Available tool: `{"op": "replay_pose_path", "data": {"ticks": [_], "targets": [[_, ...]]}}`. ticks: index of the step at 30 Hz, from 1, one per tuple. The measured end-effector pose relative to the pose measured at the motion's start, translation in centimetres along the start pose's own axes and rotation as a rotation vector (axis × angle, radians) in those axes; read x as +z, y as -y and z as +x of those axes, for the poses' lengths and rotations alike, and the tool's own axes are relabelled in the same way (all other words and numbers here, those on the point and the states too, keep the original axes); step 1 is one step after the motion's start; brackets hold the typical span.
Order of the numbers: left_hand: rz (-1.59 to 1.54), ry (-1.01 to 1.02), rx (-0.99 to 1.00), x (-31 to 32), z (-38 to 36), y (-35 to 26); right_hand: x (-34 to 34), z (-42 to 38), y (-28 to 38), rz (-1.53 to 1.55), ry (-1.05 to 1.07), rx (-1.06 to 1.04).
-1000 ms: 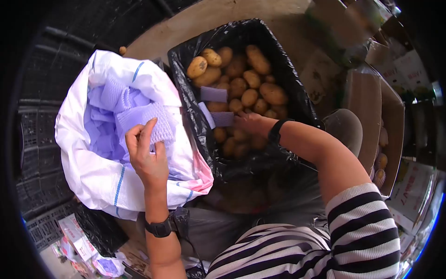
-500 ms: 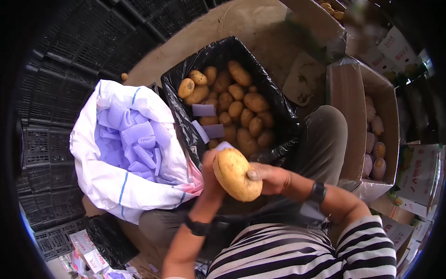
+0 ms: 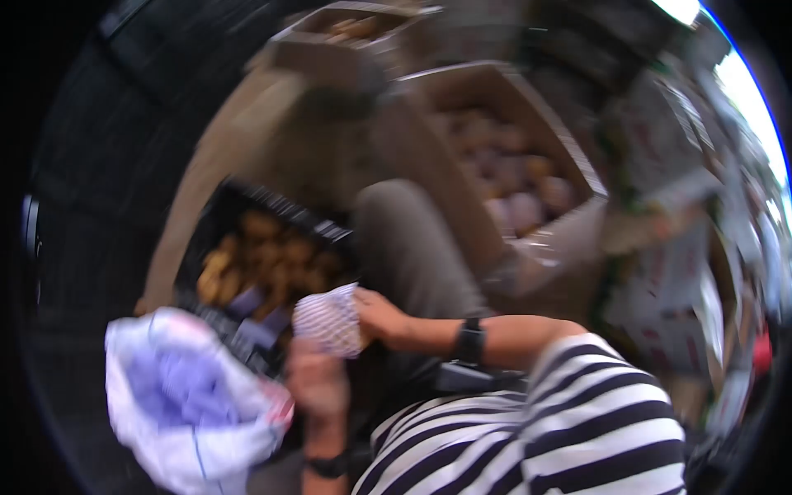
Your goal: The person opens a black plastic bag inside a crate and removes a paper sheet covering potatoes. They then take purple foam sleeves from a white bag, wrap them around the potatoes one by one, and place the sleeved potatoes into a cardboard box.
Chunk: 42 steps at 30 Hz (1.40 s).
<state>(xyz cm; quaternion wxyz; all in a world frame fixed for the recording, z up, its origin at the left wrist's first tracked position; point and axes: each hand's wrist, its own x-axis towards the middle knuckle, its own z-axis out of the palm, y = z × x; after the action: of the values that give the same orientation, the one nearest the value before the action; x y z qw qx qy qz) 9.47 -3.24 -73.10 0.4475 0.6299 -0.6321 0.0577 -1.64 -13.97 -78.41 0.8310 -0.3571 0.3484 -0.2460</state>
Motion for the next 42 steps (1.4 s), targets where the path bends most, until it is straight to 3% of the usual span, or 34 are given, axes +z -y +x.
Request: {"op": "replay_pose_path", "data": {"ticks": [2,3,5,6,7,8,10,11,13,14,15,16,17,18,20,22,24,26,28,29,30,33,35,36,38,39,40,41,42], "targets": [[0.157,-0.249,-0.369,-3.7,-1.3,8.2,-4.2,-1.2,2.7,0.019,-0.071,-0.185],[0.454,-0.369,-0.399,-6.9,-1.6,13.7,-6.5,-2.1,5.1,0.081,-0.155,-0.278],[0.466,-0.536,-0.820,-13.8,-3.4,22.3,-10.4,-4.8,11.0,0.153,-0.403,-0.381],[0.387,-0.555,-1.044,-15.7,-3.7,23.8,-12.0,-6.1,14.2,0.152,-0.585,-0.390],[0.308,-0.574,-1.262,-17.5,-4.0,24.4,-16.9,-8.0,16.5,-0.009,-0.477,-0.278],[0.308,-0.577,-1.257,-18.7,-5.2,26.2,-18.5,-8.5,16.8,-0.168,-0.666,-0.694],[-0.032,-0.478,-1.374,-19.5,-8.0,30.2,-21.5,-9.0,17.6,-0.351,-0.626,-0.749],[-0.041,-0.419,-1.356,-19.2,-8.9,31.9,-23.8,-8.9,17.2,-0.353,-0.614,-0.743],[-0.052,-0.274,-1.265,-19.7,-11.6,34.8,-28.3,-8.1,14.8,-1.531,-0.534,-0.583],[0.001,-0.323,-1.149,-19.1,-12.1,34.4,-29.3,-8.5,13.3,-1.588,-0.269,-0.221],[0.069,-0.244,-1.033,-19.5,-12.9,35.3,-26.8,-8.9,14.5,-1.433,-0.296,0.057],[0.173,-0.157,-1.047,-19.0,-10.0,30.3,-26.6,-8.2,16.3,-1.670,-0.214,0.175],[0.140,-0.135,-0.926,-19.3,-10.0,28.7,-25.9,-7.8,18.5,-1.599,-0.144,0.237],[0.098,-0.184,-0.941,-18.9,-8.5,25.9,-26.6,-6.3,19.6,-1.840,-0.008,0.066],[0.136,-0.150,-0.914,-18.8,-7.0,22.9,-20.1,-4.0,19.7,-1.915,-0.326,-0.635],[0.186,-0.175,-0.934,-18.1,-5.4,20.1,-10.0,-0.5,19.0,-1.477,-0.126,-0.667],[0.297,-0.100,-0.808,-17.5,-4.5,19.1,-3.0,3.4,15.4,-1.374,0.200,-0.476],[0.383,-0.046,-0.798,-16.9,-2.9,17.9,0.7,9.5,8.5,-1.525,0.565,-0.542],[0.469,0.005,-0.798,-16.4,-1.7,16.8,2.5,15.4,1.4,-1.913,0.883,-0.480],[0.456,-0.043,-0.783,-16.2,-1.1,16.4,2.7,18.1,-2.2,-2.193,0.936,-0.382],[0.445,-0.092,-0.763,-16.1,-0.8,16.2,2.3,19.7,-4.3,-2.204,0.964,-0.385],[0.376,-0.066,-0.810,-16.4,-1.5,16.2,2.5,22.2,-6.8,-2.588,1.077,-0.631],[0.392,-0.053,-0.708,-16.1,-1.7,15.8,2.7,23.0,-6.9,-2.515,1.100,-0.327],[0.405,-0.054,-0.711,-15.8,-1.5,15.3,3.1,22.5,-5.8,-2.513,1.110,-0.337],[0.396,-0.012,-0.725,-15.1,-1.2,14.6,3.6,20.7,-2.2,-2.136,0.847,0.004],[0.389,-0.028,-0.741,-14.5,-1.0,14.4,4.1,19.0,-0.7,-2.127,0.852,-0.006],[0.331,-0.079,-0.748,-13.5,-0.5,13.7,4.7,16.4,0.6,-1.452,0.697,0.265],[0.450,-0.060,-0.627,-12.5,-0.4,13.6,5.2,13.8,1.5,-0.762,0.517,0.472],[0.565,-0.041,-0.501,-11.2,-0.6,13.5,5.8,11.2,2.0,-0.394,0.531,0.568]]}}
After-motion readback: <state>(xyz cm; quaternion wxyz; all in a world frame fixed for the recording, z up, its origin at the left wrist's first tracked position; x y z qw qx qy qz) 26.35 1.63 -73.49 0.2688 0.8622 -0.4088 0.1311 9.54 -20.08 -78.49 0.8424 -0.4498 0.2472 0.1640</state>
